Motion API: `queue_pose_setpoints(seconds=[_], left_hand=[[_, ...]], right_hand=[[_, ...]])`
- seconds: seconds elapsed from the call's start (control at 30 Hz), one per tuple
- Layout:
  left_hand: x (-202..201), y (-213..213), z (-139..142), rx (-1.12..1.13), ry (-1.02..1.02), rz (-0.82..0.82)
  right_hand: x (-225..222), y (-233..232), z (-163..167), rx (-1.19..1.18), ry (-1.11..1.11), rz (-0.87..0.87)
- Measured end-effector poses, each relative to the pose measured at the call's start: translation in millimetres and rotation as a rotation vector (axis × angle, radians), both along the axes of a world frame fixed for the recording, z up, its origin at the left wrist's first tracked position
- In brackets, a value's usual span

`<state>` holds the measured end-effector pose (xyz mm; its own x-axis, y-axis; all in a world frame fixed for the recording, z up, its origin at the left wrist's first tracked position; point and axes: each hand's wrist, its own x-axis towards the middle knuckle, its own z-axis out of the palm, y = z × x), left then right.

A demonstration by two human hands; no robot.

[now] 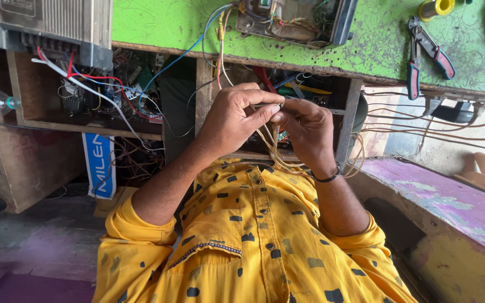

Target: The person disassembles a small electronic device using a screwdriver, then strips and twists multiple wires with pliers. They connect the wires to a circuit board inside the device and inspect the internal components.

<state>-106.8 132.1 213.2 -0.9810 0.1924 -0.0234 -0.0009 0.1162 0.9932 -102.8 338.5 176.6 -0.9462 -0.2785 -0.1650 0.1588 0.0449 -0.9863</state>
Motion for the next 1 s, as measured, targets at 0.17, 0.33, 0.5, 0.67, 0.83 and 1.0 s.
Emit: queue_pose_setpoints(seconds=[0.17,0.33,0.5,0.67,0.83,1.0], left_hand=[[3.5,-3.2,-4.7,0.008,-0.029,-0.017],[1.6,-5.5,-3.4,0.012,-0.066,-0.036],[1.9,-9.9,-0.9,-0.182,0.054,-0.076],[6.9,-9.2,-7.5,-0.186,0.059,-0.108],[4.7,-8.3,-13.5,-0.191,0.174,-0.162],[4.7,-3.1,-9.2,-0.406,0.047,-0.164]], right_hand=[[1.8,0.3,-0.7,0.098,-0.001,0.082],[-2.4,-4.3,19.4,0.427,0.315,0.123],[-12.7,-1.5,42.2,0.618,0.974,0.242],[-26.6,5.2,48.9,0.69,1.138,0.413],[-30.0,3.1,47.5,0.666,1.015,0.434],[-28.0,-2.0,32.2,0.89,1.002,0.431]])
